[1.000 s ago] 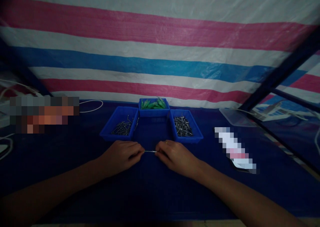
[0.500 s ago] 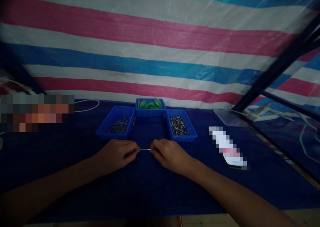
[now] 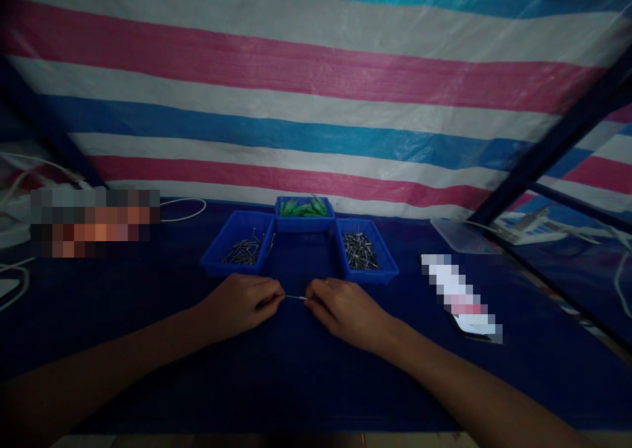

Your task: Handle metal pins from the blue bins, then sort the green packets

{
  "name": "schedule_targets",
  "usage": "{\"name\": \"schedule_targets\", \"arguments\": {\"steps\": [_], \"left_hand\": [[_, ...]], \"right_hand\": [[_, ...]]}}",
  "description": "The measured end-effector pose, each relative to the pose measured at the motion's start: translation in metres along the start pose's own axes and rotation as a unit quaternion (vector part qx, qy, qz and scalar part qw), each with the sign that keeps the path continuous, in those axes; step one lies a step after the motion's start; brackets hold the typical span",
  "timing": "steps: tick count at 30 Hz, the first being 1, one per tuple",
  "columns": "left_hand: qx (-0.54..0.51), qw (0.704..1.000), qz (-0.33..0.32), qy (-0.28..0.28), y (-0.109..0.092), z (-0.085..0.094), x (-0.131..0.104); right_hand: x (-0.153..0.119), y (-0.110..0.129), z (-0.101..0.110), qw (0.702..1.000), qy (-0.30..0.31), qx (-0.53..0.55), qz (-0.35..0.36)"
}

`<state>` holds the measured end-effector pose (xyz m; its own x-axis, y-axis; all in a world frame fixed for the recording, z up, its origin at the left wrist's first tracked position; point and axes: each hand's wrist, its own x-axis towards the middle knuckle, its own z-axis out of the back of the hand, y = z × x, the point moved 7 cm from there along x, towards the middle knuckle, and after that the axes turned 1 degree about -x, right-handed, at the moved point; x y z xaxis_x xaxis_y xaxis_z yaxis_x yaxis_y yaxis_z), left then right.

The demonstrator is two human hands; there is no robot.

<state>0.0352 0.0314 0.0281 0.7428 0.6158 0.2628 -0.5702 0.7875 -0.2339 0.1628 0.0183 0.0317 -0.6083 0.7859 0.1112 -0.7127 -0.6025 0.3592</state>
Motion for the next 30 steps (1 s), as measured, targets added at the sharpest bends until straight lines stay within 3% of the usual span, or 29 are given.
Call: {"name": "schedule_targets", "arguments": {"steps": [30], "left_hand": [[0.034, 0.999, -0.003, 0.030, -0.0049, -0.0030, 0.0004]], "right_hand": [[0.0011, -0.0038, 0.0009, 1.000, 0.010, -0.014, 0.001]]}}
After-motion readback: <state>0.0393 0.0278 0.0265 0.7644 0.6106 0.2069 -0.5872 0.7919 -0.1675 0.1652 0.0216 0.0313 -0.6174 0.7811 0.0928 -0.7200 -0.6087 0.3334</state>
